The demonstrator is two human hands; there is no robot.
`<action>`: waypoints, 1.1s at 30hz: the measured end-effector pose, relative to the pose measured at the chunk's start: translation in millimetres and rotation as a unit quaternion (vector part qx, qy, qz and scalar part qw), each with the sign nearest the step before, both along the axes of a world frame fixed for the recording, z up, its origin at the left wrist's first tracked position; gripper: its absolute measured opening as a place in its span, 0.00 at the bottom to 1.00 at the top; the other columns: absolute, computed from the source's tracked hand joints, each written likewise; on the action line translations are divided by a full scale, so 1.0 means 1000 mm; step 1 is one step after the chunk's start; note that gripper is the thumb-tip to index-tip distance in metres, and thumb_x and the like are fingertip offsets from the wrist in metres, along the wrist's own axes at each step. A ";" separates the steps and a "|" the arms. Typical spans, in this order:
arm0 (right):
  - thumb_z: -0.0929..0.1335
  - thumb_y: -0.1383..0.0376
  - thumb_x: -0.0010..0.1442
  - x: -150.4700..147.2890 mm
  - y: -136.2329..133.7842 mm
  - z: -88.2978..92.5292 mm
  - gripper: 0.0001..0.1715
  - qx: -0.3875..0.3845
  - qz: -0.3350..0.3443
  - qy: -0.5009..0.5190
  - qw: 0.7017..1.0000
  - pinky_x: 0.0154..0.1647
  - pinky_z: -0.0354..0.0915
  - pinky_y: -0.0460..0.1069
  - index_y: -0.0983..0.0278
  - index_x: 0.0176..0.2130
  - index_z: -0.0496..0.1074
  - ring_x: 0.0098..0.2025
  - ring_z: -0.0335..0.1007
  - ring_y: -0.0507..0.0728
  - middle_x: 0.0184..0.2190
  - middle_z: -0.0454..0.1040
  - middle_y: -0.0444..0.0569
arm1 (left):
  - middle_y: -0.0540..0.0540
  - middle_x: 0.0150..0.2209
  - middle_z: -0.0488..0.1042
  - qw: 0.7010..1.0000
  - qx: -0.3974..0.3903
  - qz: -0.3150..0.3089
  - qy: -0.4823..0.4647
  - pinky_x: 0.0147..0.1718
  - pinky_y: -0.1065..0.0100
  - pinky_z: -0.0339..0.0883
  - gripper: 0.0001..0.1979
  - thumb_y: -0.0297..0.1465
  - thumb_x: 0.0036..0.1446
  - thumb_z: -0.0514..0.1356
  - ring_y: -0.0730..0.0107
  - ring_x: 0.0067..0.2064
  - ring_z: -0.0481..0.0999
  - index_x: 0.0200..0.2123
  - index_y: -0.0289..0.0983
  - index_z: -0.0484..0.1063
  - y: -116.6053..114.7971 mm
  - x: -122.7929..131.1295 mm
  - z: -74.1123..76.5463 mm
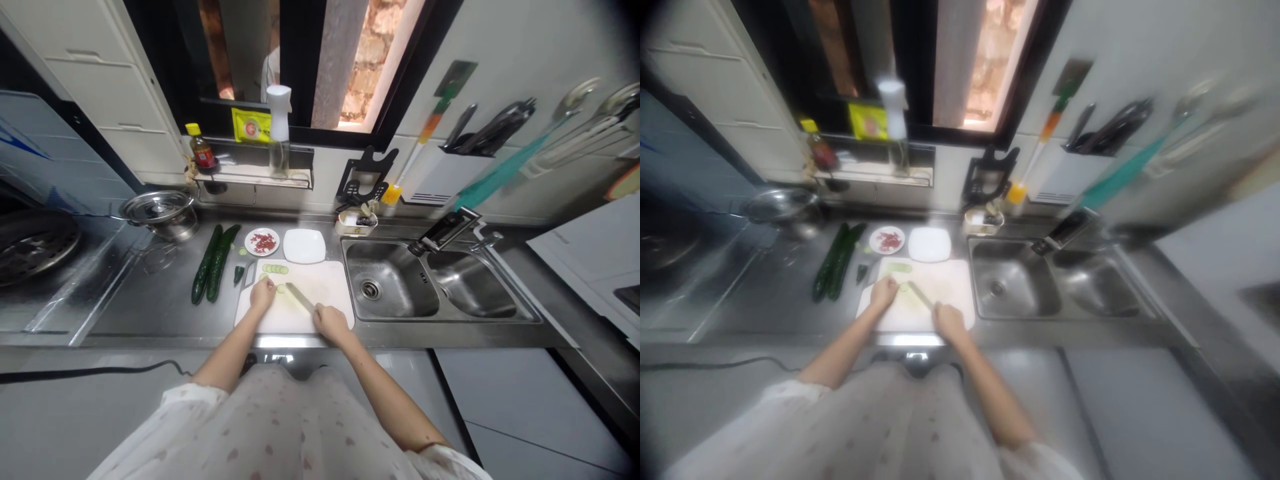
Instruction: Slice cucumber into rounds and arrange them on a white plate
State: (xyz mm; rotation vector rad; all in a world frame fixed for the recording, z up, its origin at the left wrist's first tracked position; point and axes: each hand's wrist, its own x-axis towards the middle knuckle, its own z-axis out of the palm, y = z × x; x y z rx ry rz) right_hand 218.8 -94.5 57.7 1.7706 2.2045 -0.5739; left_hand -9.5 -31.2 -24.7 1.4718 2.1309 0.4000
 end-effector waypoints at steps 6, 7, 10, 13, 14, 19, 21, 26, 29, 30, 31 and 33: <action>0.56 0.64 0.67 -0.007 -0.003 0.005 0.18 0.003 0.025 -0.019 0.999 0.42 0.60 0.50 0.66 0.46 0.70 0.43 0.72 0.59 0.40 0.76 0.58 | 0.45 0.38 0.78 1.000 -0.010 0.007 -0.003 0.36 0.69 0.62 0.07 0.35 0.54 0.59 0.63 0.41 0.75 0.35 0.40 0.72 0.000 -0.001 0.002; 0.56 0.64 0.66 -0.008 -0.002 0.005 0.18 0.006 0.028 -0.019 0.999 0.42 0.61 0.50 0.66 0.47 0.70 0.44 0.72 0.59 0.40 0.76 0.58 | 0.45 0.38 0.78 1.000 -0.010 0.006 -0.004 0.35 0.69 0.62 0.07 0.35 0.54 0.59 0.63 0.41 0.75 0.35 0.40 0.72 0.000 -0.001 0.002; 0.56 0.64 0.66 -0.009 -0.001 0.005 0.19 0.013 0.038 -0.019 0.999 0.42 0.61 0.51 0.66 0.47 0.70 0.44 0.72 0.60 0.41 0.76 0.59 | 0.45 0.38 0.78 1.000 -0.012 0.008 -0.007 0.36 0.69 0.62 0.07 0.35 0.54 0.59 0.63 0.41 0.75 0.36 0.40 0.71 0.001 -0.001 0.002; 0.56 0.65 0.66 -0.010 0.000 0.004 0.18 0.012 0.040 -0.026 0.999 0.42 0.62 0.51 0.66 0.47 0.70 0.44 0.73 0.60 0.40 0.76 0.59 | 0.45 0.38 0.78 1.000 -0.016 0.010 -0.012 0.36 0.69 0.61 0.07 0.35 0.55 0.59 0.63 0.42 0.75 0.36 0.40 0.71 0.001 -0.001 0.002; 0.56 0.65 0.66 -0.010 0.000 0.004 0.18 0.010 0.041 -0.028 0.999 0.42 0.62 0.51 0.66 0.47 0.70 0.44 0.73 0.60 0.40 0.76 0.59 | 0.45 0.38 0.78 1.000 -0.017 0.010 -0.014 0.36 0.69 0.61 0.07 0.35 0.55 0.59 0.63 0.42 0.75 0.36 0.40 0.71 0.001 -0.001 0.002; 0.57 0.65 0.66 -0.012 0.000 0.004 0.17 0.007 0.046 -0.032 0.998 0.41 0.62 0.50 0.66 0.46 0.70 0.44 0.73 0.60 0.40 0.76 0.58 | 0.45 0.38 0.78 1.000 -0.015 0.007 -0.013 0.36 0.69 0.62 0.06 0.35 0.54 0.59 0.62 0.42 0.75 0.35 0.40 0.71 0.001 -0.001 0.002; 0.57 0.65 0.66 -0.013 0.001 0.004 0.17 0.000 0.047 -0.035 0.998 0.41 0.63 0.50 0.66 0.47 0.69 0.43 0.73 0.60 0.40 0.76 0.59 | 0.45 0.38 0.78 1.000 -0.016 0.009 -0.012 0.36 0.69 0.62 0.06 0.35 0.54 0.59 0.63 0.41 0.75 0.35 0.40 0.71 0.001 -0.001 0.002; 0.58 0.67 0.65 -0.016 0.004 0.006 0.17 -0.025 0.051 -0.038 0.998 0.41 0.63 0.51 0.66 0.49 0.68 0.44 0.73 0.61 0.41 0.76 0.59 | 0.45 0.37 0.78 1.000 -0.019 0.010 -0.011 0.36 0.69 0.62 0.07 0.35 0.53 0.60 0.64 0.40 0.75 0.35 0.40 0.71 0.003 -0.002 0.001; 0.57 0.70 0.64 -0.018 0.008 0.008 0.18 -0.034 0.058 -0.041 0.997 0.41 0.64 0.51 0.66 0.49 0.69 0.45 0.73 0.61 0.41 0.76 0.59 | 0.45 0.36 0.78 1.000 -0.019 0.005 -0.011 0.36 0.69 0.62 0.06 0.34 0.53 0.60 0.64 0.40 0.75 0.34 0.40 0.71 0.003 -0.003 0.001; 0.57 0.71 0.63 -0.020 0.010 0.009 0.18 -0.035 0.061 -0.043 0.997 0.41 0.64 0.51 0.66 0.49 0.69 0.45 0.73 0.60 0.41 0.76 0.59 | 0.45 0.36 0.78 1.000 -0.018 0.004 -0.011 0.36 0.69 0.62 0.06 0.34 0.53 0.60 0.64 0.40 0.75 0.34 0.40 0.71 0.003 -0.003 0.001; 0.57 0.72 0.63 -0.021 0.012 0.010 0.19 -0.036 0.063 -0.044 0.996 0.41 0.64 0.51 0.67 0.49 0.69 0.46 0.73 0.60 0.42 0.76 0.60 | 0.45 0.36 0.78 1.000 -0.017 0.004 -0.012 0.36 0.69 0.62 0.06 0.34 0.53 0.60 0.64 0.40 0.75 0.34 0.40 0.71 0.004 -0.003 0.001; 0.57 0.73 0.63 -0.024 0.015 0.012 0.19 -0.038 0.066 -0.046 0.996 0.41 0.65 0.51 0.67 0.49 0.69 0.46 0.73 0.60 0.42 0.76 0.60 | 0.45 0.36 0.78 1.000 -0.015 0.004 -0.011 0.35 0.69 0.62 0.06 0.35 0.53 0.60 0.63 0.39 0.75 0.34 0.40 0.71 0.004 -0.003 0.000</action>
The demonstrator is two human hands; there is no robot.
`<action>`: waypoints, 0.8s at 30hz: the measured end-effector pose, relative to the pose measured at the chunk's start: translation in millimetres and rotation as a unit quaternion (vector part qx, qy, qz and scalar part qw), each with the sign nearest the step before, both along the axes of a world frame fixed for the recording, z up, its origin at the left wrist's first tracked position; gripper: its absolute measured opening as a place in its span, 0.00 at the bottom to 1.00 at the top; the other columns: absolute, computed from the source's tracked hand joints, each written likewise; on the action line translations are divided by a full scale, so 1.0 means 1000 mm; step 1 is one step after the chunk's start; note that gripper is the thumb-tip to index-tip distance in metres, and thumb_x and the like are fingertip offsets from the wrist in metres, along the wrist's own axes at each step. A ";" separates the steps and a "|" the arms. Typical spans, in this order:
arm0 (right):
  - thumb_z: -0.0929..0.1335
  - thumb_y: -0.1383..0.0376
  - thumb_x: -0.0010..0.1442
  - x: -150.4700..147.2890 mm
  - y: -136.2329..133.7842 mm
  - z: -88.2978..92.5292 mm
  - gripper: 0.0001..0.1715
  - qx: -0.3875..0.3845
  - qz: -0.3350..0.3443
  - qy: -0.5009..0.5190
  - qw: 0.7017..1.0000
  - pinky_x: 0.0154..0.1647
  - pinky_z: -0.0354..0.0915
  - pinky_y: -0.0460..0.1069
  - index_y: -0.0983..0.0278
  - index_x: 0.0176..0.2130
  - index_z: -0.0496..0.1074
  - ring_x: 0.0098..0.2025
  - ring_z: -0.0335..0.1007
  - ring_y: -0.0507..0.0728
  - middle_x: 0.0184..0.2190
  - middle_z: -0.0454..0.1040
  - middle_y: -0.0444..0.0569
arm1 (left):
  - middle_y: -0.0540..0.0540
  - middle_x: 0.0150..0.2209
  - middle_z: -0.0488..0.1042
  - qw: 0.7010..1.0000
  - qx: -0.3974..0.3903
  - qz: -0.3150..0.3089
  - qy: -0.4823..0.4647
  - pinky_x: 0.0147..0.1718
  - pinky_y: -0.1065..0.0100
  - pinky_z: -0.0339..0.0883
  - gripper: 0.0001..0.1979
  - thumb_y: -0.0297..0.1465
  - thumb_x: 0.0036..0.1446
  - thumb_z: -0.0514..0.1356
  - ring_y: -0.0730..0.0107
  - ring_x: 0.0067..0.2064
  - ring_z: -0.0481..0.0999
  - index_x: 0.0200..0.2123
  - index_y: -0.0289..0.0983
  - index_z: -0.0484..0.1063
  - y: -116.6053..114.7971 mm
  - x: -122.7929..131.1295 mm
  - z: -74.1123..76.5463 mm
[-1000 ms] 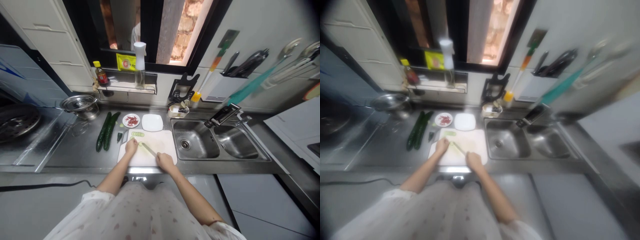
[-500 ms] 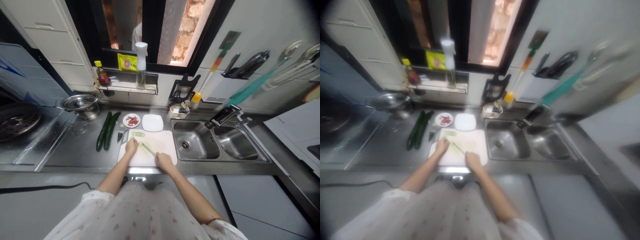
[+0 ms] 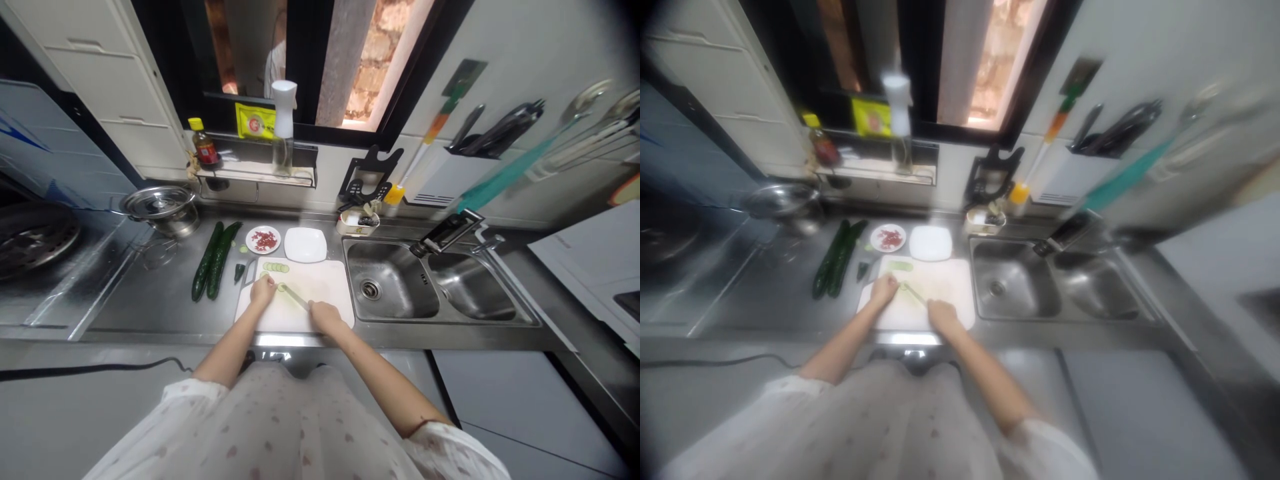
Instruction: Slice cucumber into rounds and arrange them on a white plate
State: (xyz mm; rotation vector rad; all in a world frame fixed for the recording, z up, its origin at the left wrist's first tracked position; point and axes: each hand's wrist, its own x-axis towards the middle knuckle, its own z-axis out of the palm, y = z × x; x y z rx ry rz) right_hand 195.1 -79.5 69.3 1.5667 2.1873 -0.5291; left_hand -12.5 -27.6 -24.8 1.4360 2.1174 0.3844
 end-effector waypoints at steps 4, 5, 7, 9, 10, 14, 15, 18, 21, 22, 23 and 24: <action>0.56 0.73 0.64 -0.005 0.004 0.001 0.20 -0.012 -0.004 0.000 1.000 0.41 0.66 0.51 0.67 0.49 0.70 0.47 0.73 0.60 0.42 0.76 0.60 | 0.45 0.36 0.78 1.000 -0.001 -0.002 0.004 0.36 0.69 0.62 0.07 0.35 0.53 0.60 0.63 0.40 0.76 0.34 0.39 0.72 0.001 0.000 -0.001; 0.56 0.73 0.64 -0.006 0.005 0.001 0.20 -0.013 -0.004 0.001 1.000 0.41 0.66 0.51 0.67 0.49 0.69 0.47 0.73 0.60 0.42 0.76 0.60 | 0.45 0.36 0.78 1.000 -0.001 -0.002 0.006 0.36 0.69 0.62 0.07 0.36 0.53 0.61 0.63 0.40 0.76 0.34 0.39 0.72 0.001 -0.001 -0.002; 0.56 0.73 0.64 -0.007 0.005 0.001 0.20 -0.010 -0.003 0.006 1.000 0.41 0.66 0.51 0.67 0.49 0.69 0.47 0.73 0.61 0.42 0.76 0.61 | 0.45 0.35 0.78 1.000 -0.003 -0.003 0.007 0.36 0.69 0.62 0.07 0.36 0.52 0.61 0.64 0.40 0.76 0.34 0.40 0.72 0.002 -0.001 -0.002; 0.56 0.73 0.64 -0.007 0.006 0.001 0.20 -0.008 -0.001 0.010 1.000 0.41 0.66 0.52 0.67 0.49 0.69 0.47 0.73 0.61 0.42 0.76 0.61 | 0.46 0.35 0.78 1.000 -0.004 -0.003 0.006 0.36 0.70 0.62 0.07 0.35 0.52 0.61 0.64 0.40 0.76 0.34 0.40 0.72 0.003 -0.002 -0.002; 0.56 0.73 0.63 -0.008 0.006 0.001 0.20 -0.009 -0.001 0.010 1.000 0.41 0.66 0.52 0.67 0.49 0.69 0.47 0.73 0.61 0.42 0.76 0.61 | 0.46 0.35 0.78 1.000 -0.005 -0.004 0.005 0.36 0.70 0.62 0.07 0.35 0.52 0.61 0.64 0.40 0.76 0.34 0.40 0.72 0.003 -0.002 -0.002; 0.57 0.73 0.63 -0.008 0.006 0.003 0.20 -0.018 0.002 0.008 1.000 0.40 0.66 0.52 0.67 0.49 0.70 0.47 0.73 0.62 0.42 0.76 0.61 | 0.45 0.36 0.78 1.000 -0.009 -0.004 0.002 0.36 0.69 0.62 0.06 0.35 0.52 0.61 0.63 0.40 0.76 0.34 0.40 0.72 0.003 -0.002 -0.001; 0.57 0.73 0.63 -0.008 0.006 0.003 0.20 -0.018 0.003 0.007 1.000 0.40 0.67 0.52 0.67 0.49 0.70 0.47 0.73 0.62 0.42 0.76 0.61 | 0.45 0.36 0.78 1.000 -0.010 -0.004 0.000 0.36 0.69 0.62 0.06 0.34 0.52 0.61 0.63 0.40 0.76 0.34 0.40 0.71 0.003 -0.002 -0.001; 0.57 0.73 0.63 -0.005 0.005 0.002 0.20 -0.011 0.008 0.007 1.000 0.40 0.67 0.52 0.68 0.49 0.70 0.47 0.73 0.62 0.42 0.76 0.61 | 0.44 0.37 0.78 1.000 -0.011 -0.005 -0.001 0.37 0.68 0.62 0.06 0.34 0.53 0.60 0.62 0.41 0.76 0.35 0.40 0.71 0.002 0.000 0.000; 0.56 0.73 0.63 -0.001 0.004 0.001 0.20 -0.011 0.012 0.008 1.000 0.40 0.67 0.52 0.69 0.48 0.71 0.46 0.74 0.62 0.42 0.76 0.61 | 0.43 0.38 0.77 1.000 -0.010 -0.001 0.007 0.38 0.67 0.63 0.07 0.35 0.54 0.60 0.61 0.42 0.76 0.35 0.40 0.71 0.002 0.001 0.000; 0.57 0.73 0.63 0.001 0.004 0.000 0.20 -0.012 0.012 0.008 1.000 0.40 0.67 0.52 0.69 0.48 0.71 0.46 0.74 0.62 0.42 0.76 0.61 | 0.43 0.38 0.77 1.000 -0.011 0.001 0.011 0.38 0.67 0.63 0.07 0.35 0.54 0.59 0.60 0.43 0.76 0.35 0.40 0.71 0.002 0.002 0.001; 0.57 0.73 0.63 0.002 0.004 -0.001 0.19 -0.012 0.012 0.007 1.000 0.40 0.67 0.52 0.69 0.48 0.71 0.46 0.74 0.62 0.42 0.76 0.61 | 0.43 0.39 0.77 1.000 -0.011 0.001 0.014 0.38 0.67 0.63 0.07 0.35 0.54 0.59 0.61 0.43 0.76 0.36 0.40 0.71 0.002 0.002 0.001; 0.57 0.73 0.63 0.003 0.004 -0.001 0.19 -0.012 0.011 0.006 1.000 0.40 0.67 0.52 0.68 0.48 0.71 0.46 0.74 0.62 0.42 0.76 0.61 | 0.43 0.39 0.78 1.000 -0.012 0.002 0.016 0.38 0.67 0.63 0.07 0.35 0.54 0.59 0.61 0.43 0.76 0.36 0.40 0.71 0.002 0.002 0.001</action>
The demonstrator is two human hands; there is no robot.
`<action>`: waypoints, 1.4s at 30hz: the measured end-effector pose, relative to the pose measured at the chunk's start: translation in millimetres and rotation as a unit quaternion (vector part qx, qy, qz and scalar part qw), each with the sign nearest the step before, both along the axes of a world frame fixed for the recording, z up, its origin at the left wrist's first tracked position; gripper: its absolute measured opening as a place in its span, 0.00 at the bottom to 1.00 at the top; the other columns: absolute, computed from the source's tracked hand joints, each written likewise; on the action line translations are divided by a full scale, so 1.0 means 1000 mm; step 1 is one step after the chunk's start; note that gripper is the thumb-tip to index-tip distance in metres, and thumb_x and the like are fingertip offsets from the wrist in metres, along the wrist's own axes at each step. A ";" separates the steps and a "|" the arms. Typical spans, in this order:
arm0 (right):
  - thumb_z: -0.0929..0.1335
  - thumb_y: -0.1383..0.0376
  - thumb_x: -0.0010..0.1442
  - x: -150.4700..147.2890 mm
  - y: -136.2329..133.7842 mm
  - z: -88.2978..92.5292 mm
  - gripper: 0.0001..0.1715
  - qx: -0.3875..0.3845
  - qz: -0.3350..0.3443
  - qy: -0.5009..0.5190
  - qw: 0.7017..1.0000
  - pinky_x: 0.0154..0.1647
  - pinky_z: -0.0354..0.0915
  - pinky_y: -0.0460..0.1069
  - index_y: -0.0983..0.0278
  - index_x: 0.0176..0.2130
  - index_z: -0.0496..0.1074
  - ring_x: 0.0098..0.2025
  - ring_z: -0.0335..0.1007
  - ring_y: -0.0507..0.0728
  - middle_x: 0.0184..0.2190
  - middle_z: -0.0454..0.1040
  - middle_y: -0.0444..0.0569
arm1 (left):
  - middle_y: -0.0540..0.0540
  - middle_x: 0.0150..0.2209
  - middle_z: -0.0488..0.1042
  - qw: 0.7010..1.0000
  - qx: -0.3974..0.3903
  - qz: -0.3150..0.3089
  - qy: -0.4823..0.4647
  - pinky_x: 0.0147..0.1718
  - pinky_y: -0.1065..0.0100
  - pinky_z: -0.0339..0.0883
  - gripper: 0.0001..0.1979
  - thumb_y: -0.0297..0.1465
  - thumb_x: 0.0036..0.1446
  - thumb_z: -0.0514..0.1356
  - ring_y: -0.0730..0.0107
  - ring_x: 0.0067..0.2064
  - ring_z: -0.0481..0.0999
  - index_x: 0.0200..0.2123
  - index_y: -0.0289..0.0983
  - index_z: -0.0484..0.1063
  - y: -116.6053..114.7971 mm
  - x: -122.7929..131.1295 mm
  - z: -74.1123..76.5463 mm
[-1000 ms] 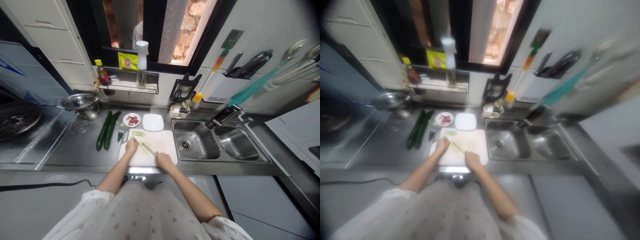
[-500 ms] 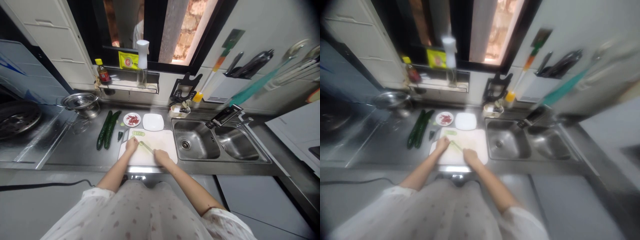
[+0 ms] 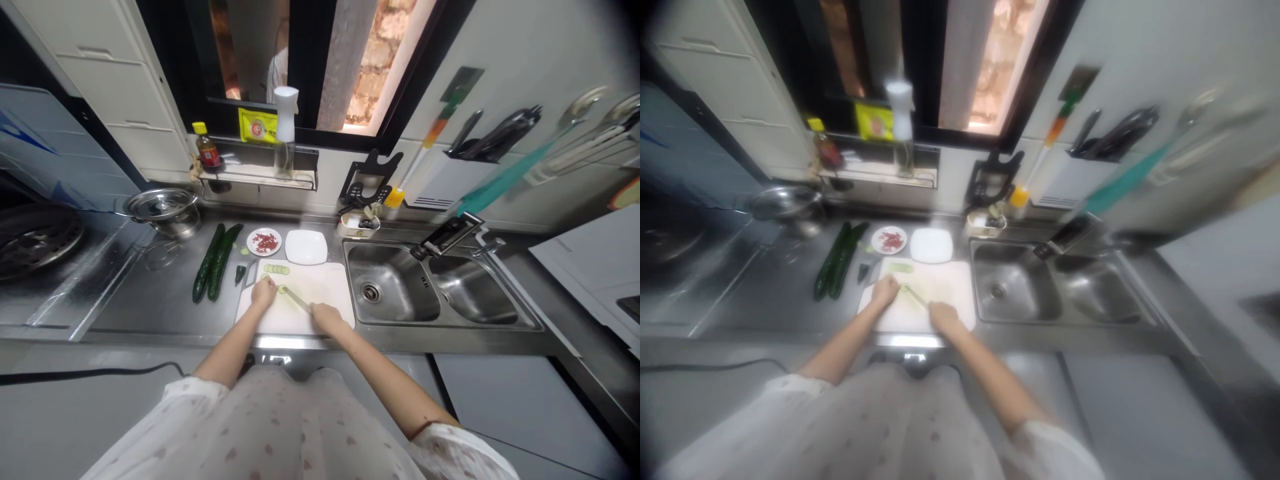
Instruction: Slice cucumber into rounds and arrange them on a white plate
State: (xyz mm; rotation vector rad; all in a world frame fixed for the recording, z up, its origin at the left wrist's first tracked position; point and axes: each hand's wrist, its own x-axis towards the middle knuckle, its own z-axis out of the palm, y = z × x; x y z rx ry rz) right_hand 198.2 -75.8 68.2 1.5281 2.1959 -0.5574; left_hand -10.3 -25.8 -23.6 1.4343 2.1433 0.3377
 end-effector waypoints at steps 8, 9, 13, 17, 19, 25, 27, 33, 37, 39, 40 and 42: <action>0.57 0.72 0.64 -0.007 0.004 0.000 0.18 -0.003 -0.009 0.005 1.000 0.41 0.66 0.51 0.67 0.48 0.71 0.46 0.74 0.61 0.42 0.76 0.60 | 0.43 0.37 0.78 1.000 -0.015 -0.003 0.006 0.38 0.67 0.63 0.08 0.37 0.54 0.59 0.60 0.42 0.76 0.36 0.40 0.71 0.002 0.000 0.002; 0.57 0.72 0.64 -0.008 0.004 0.001 0.19 -0.005 -0.011 0.005 1.000 0.41 0.66 0.51 0.67 0.48 0.71 0.47 0.73 0.61 0.42 0.76 0.60 | 0.43 0.38 0.78 1.000 -0.017 -0.002 0.007 0.38 0.67 0.63 0.08 0.37 0.54 0.59 0.61 0.42 0.76 0.36 0.40 0.71 0.002 0.000 0.003; 0.56 0.73 0.64 -0.011 0.006 0.003 0.20 -0.014 -0.009 -0.001 1.000 0.42 0.66 0.51 0.68 0.49 0.71 0.48 0.73 0.61 0.43 0.76 0.61 | 0.44 0.38 0.78 1.000 -0.026 0.004 0.012 0.37 0.68 0.63 0.08 0.37 0.54 0.59 0.61 0.42 0.76 0.36 0.40 0.71 0.002 0.001 0.004; 0.57 0.73 0.63 -0.012 0.006 0.002 0.20 -0.015 -0.007 -0.006 1.000 0.41 0.67 0.51 0.68 0.49 0.71 0.47 0.73 0.61 0.43 0.76 0.61 | 0.44 0.38 0.78 0.999 -0.029 0.003 0.016 0.38 0.68 0.63 0.08 0.38 0.55 0.59 0.61 0.43 0.76 0.36 0.41 0.71 0.003 0.001 0.005; 0.57 0.73 0.63 -0.012 0.006 0.000 0.20 -0.011 -0.008 -0.002 1.000 0.41 0.67 0.52 0.68 0.48 0.71 0.47 0.73 0.62 0.43 0.76 0.61 | 0.44 0.38 0.78 0.999 -0.029 0.002 0.018 0.38 0.68 0.63 0.08 0.38 0.54 0.59 0.60 0.43 0.76 0.36 0.40 0.71 0.003 0.001 0.004; 0.57 0.73 0.62 -0.010 0.004 0.000 0.20 -0.012 -0.009 -0.002 1.000 0.41 0.67 0.51 0.68 0.49 0.70 0.48 0.73 0.61 0.43 0.76 0.61 | 0.43 0.39 0.78 1.000 -0.027 0.001 0.014 0.37 0.68 0.63 0.09 0.38 0.54 0.59 0.60 0.43 0.76 0.36 0.40 0.71 0.003 0.001 0.004; 0.57 0.73 0.62 -0.009 0.004 0.001 0.20 -0.014 -0.009 -0.002 1.000 0.42 0.67 0.51 0.67 0.49 0.70 0.48 0.73 0.61 0.43 0.76 0.61 | 0.44 0.39 0.78 1.000 -0.026 0.000 0.014 0.38 0.68 0.63 0.09 0.38 0.54 0.60 0.60 0.43 0.76 0.36 0.40 0.71 0.003 0.001 0.004; 0.58 0.73 0.62 -0.013 0.006 0.003 0.20 -0.015 -0.011 0.000 1.000 0.41 0.67 0.51 0.67 0.49 0.71 0.47 0.73 0.61 0.42 0.76 0.60 | 0.44 0.38 0.78 0.999 -0.031 0.007 0.012 0.38 0.68 0.63 0.08 0.37 0.54 0.60 0.61 0.43 0.76 0.36 0.40 0.71 0.003 0.001 0.005; 0.57 0.73 0.62 -0.013 0.005 0.004 0.20 -0.016 -0.010 -0.002 1.000 0.41 0.67 0.51 0.67 0.49 0.70 0.47 0.73 0.61 0.43 0.76 0.60 | 0.44 0.38 0.78 0.999 -0.030 0.005 0.012 0.37 0.68 0.63 0.09 0.37 0.53 0.60 0.61 0.42 0.76 0.36 0.40 0.71 0.003 0.001 0.004; 0.57 0.73 0.63 -0.012 0.005 0.005 0.20 -0.015 -0.008 -0.004 1.000 0.41 0.67 0.51 0.67 0.49 0.71 0.47 0.73 0.61 0.43 0.76 0.60 | 0.44 0.38 0.78 1.000 -0.029 0.003 0.011 0.37 0.68 0.63 0.09 0.38 0.54 0.60 0.61 0.42 0.76 0.36 0.40 0.71 0.003 0.001 0.004; 0.57 0.73 0.63 -0.011 0.005 0.004 0.20 -0.014 -0.007 -0.004 1.000 0.41 0.67 0.51 0.67 0.49 0.71 0.47 0.73 0.61 0.43 0.76 0.60 | 0.44 0.38 0.78 1.000 -0.029 0.003 0.010 0.37 0.68 0.63 0.09 0.38 0.54 0.60 0.61 0.42 0.76 0.36 0.40 0.71 0.004 0.000 0.004; 0.57 0.73 0.63 -0.010 0.006 0.003 0.20 -0.011 -0.008 -0.001 1.000 0.41 0.67 0.51 0.67 0.48 0.71 0.47 0.73 0.61 0.43 0.76 0.61 | 0.44 0.38 0.78 1.000 -0.028 0.003 0.010 0.37 0.68 0.63 0.09 0.38 0.54 0.60 0.61 0.42 0.76 0.35 0.40 0.71 0.004 0.000 0.004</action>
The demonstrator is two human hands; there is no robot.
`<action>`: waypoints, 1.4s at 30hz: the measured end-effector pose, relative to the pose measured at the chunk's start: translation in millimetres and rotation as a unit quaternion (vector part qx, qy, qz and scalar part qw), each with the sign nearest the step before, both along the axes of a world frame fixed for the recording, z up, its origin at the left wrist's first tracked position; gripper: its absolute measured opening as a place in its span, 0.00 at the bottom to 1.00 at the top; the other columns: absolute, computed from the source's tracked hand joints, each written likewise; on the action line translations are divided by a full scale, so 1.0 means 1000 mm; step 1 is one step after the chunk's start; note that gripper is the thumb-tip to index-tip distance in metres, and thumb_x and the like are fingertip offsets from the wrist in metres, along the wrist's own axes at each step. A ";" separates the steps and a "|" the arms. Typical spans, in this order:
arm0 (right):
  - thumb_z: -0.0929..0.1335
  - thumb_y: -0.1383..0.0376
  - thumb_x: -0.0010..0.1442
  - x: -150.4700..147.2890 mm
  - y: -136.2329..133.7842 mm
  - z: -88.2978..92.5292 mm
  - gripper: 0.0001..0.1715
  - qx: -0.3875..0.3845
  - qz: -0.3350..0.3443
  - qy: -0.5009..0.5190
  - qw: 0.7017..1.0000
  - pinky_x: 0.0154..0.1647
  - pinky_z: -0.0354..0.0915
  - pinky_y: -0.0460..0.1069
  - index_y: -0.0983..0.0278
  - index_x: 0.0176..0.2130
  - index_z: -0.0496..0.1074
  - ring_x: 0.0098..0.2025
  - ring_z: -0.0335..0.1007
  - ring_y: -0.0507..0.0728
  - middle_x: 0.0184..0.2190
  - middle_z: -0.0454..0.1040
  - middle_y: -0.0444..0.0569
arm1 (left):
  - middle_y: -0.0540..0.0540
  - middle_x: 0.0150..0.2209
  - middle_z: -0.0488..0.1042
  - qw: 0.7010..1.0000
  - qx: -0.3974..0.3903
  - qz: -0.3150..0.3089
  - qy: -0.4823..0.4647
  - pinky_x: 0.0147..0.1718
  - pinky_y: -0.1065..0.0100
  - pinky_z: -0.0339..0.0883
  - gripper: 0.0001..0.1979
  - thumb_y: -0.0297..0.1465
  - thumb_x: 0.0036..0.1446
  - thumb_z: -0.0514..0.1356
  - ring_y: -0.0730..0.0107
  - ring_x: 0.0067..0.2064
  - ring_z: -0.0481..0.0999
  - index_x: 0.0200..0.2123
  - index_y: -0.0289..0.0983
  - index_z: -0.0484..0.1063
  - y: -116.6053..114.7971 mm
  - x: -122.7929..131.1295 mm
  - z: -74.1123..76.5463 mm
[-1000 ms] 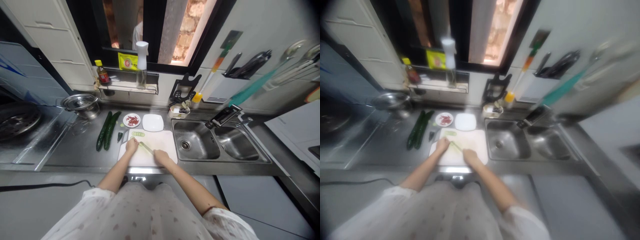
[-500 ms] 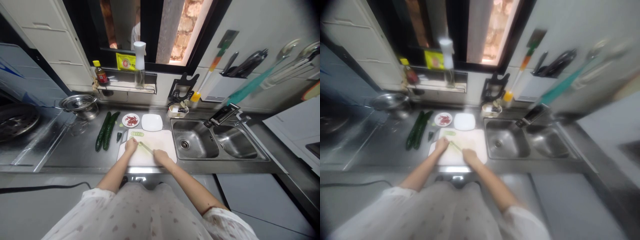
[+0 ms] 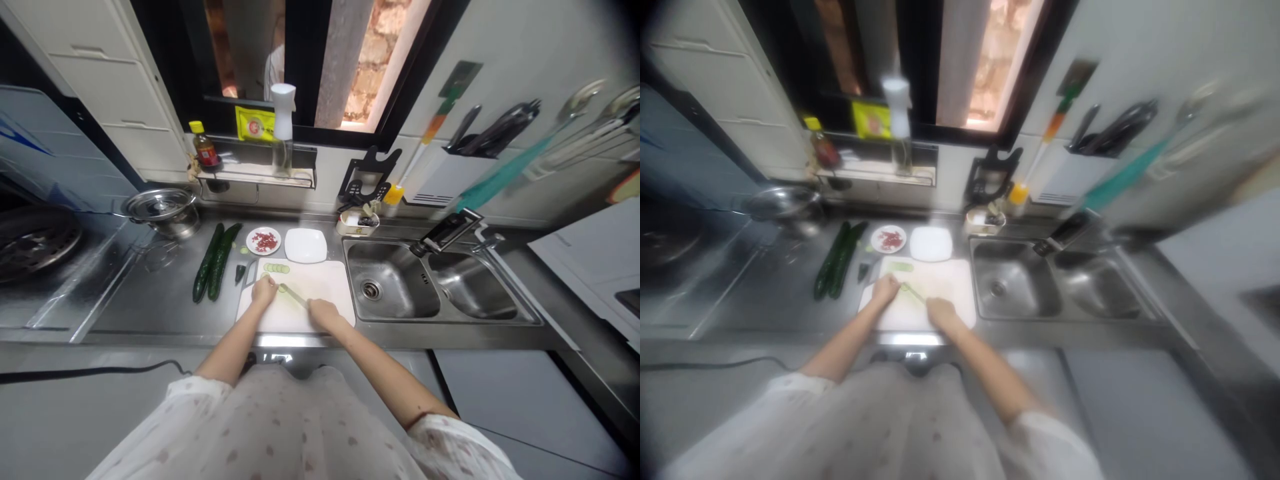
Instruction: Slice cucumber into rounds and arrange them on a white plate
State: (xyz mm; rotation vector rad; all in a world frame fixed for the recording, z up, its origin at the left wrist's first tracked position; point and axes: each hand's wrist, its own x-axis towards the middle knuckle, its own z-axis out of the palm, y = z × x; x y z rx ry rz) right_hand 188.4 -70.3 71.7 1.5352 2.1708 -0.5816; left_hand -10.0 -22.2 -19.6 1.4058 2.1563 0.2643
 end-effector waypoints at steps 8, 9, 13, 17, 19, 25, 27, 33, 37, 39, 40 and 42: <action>0.57 0.73 0.63 -0.003 0.001 -0.003 0.20 -0.002 -0.003 -0.002 1.000 0.41 0.67 0.51 0.67 0.49 0.71 0.47 0.73 0.61 0.43 0.76 0.60 | 0.44 0.38 0.78 1.000 -0.004 -0.002 0.004 0.38 0.68 0.63 0.09 0.38 0.54 0.60 0.61 0.43 0.76 0.36 0.40 0.71 0.000 0.000 0.000; 0.57 0.73 0.63 -0.003 0.001 -0.003 0.20 -0.004 -0.002 -0.002 1.000 0.41 0.67 0.51 0.67 0.49 0.70 0.47 0.73 0.61 0.43 0.76 0.60 | 0.44 0.38 0.78 1.000 -0.004 -0.002 0.005 0.38 0.68 0.63 0.09 0.38 0.54 0.60 0.61 0.43 0.76 0.36 0.40 0.71 0.000 0.000 0.000; 0.57 0.72 0.63 0.000 0.000 -0.004 0.19 0.003 0.003 0.001 1.000 0.41 0.67 0.52 0.67 0.48 0.71 0.47 0.73 0.61 0.42 0.76 0.60 | 0.44 0.38 0.78 1.000 0.001 -0.003 0.007 0.38 0.68 0.63 0.09 0.38 0.54 0.60 0.61 0.43 0.76 0.36 0.40 0.71 0.000 0.000 -0.001; 0.57 0.73 0.62 0.008 -0.002 -0.004 0.19 0.003 0.007 -0.001 1.000 0.41 0.67 0.52 0.68 0.48 0.71 0.47 0.74 0.62 0.42 0.76 0.61 | 0.44 0.38 0.78 1.000 0.005 -0.004 0.002 0.38 0.68 0.63 0.08 0.37 0.54 0.60 0.61 0.43 0.76 0.36 0.40 0.71 -0.001 0.000 -0.001; 0.57 0.73 0.62 0.012 -0.004 -0.004 0.19 -0.001 0.008 -0.004 1.000 0.40 0.67 0.52 0.68 0.48 0.71 0.46 0.74 0.62 0.42 0.76 0.62 | 0.44 0.38 0.78 1.000 0.006 -0.002 -0.001 0.38 0.68 0.63 0.08 0.36 0.54 0.60 0.61 0.43 0.76 0.35 0.40 0.71 -0.001 0.000 0.000; 0.58 0.71 0.63 0.015 -0.006 -0.004 0.17 0.004 0.005 0.001 1.000 0.40 0.66 0.51 0.68 0.47 0.71 0.45 0.74 0.61 0.42 0.76 0.61 | 0.45 0.38 0.78 1.000 0.007 0.000 -0.007 0.39 0.69 0.63 0.07 0.36 0.53 0.61 0.62 0.43 0.76 0.35 0.40 0.71 0.000 -0.001 0.000; 0.58 0.72 0.63 0.012 -0.005 -0.004 0.18 -0.001 0.001 0.004 1.000 0.40 0.66 0.51 0.68 0.47 0.71 0.46 0.74 0.61 0.42 0.76 0.61 | 0.44 0.38 0.78 1.000 0.008 -0.002 -0.005 0.39 0.69 0.63 0.08 0.37 0.53 0.60 0.62 0.43 0.76 0.35 0.40 0.71 0.000 -0.001 0.000; 0.57 0.72 0.63 0.000 -0.002 0.000 0.19 -0.003 -0.011 0.011 1.000 0.42 0.66 0.52 0.68 0.49 0.71 0.48 0.73 0.61 0.43 0.76 0.61 | 0.43 0.38 0.78 1.000 0.003 -0.009 0.003 0.39 0.68 0.63 0.09 0.38 0.54 0.60 0.62 0.44 0.76 0.36 0.40 0.71 -0.001 -0.001 -0.001; 0.57 0.73 0.63 -0.004 -0.001 0.003 0.20 -0.010 -0.013 0.006 1.000 0.42 0.67 0.53 0.68 0.49 0.71 0.47 0.73 0.62 0.43 0.76 0.61 | 0.43 0.39 0.78 1.000 0.001 -0.010 0.008 0.39 0.68 0.63 0.09 0.38 0.54 0.59 0.61 0.44 0.76 0.36 0.40 0.71 -0.001 -0.001 -0.001; 0.57 0.73 0.63 -0.003 -0.002 0.003 0.20 -0.009 -0.013 0.003 1.000 0.42 0.67 0.52 0.68 0.49 0.71 0.47 0.73 0.62 0.43 0.76 0.61 | 0.43 0.39 0.78 1.000 0.003 -0.010 0.007 0.39 0.68 0.63 0.09 0.38 0.54 0.60 0.61 0.44 0.76 0.36 0.40 0.71 -0.001 -0.001 -0.002; 0.57 0.73 0.63 -0.002 -0.003 0.002 0.20 -0.009 -0.014 0.002 1.000 0.42 0.67 0.52 0.68 0.49 0.71 0.47 0.73 0.62 0.43 0.76 0.61 | 0.43 0.39 0.78 1.000 0.004 -0.011 0.006 0.39 0.68 0.63 0.09 0.38 0.54 0.60 0.61 0.44 0.76 0.36 0.40 0.71 -0.001 -0.001 -0.002; 0.57 0.73 0.63 0.001 -0.004 0.001 0.19 -0.008 -0.014 0.001 1.000 0.41 0.67 0.52 0.68 0.49 0.71 0.46 0.73 0.61 0.43 0.76 0.61 | 0.43 0.39 0.78 1.000 0.005 -0.009 0.005 0.39 0.68 0.63 0.09 0.38 0.54 0.60 0.61 0.44 0.76 0.36 0.40 0.71 -0.001 -0.001 -0.002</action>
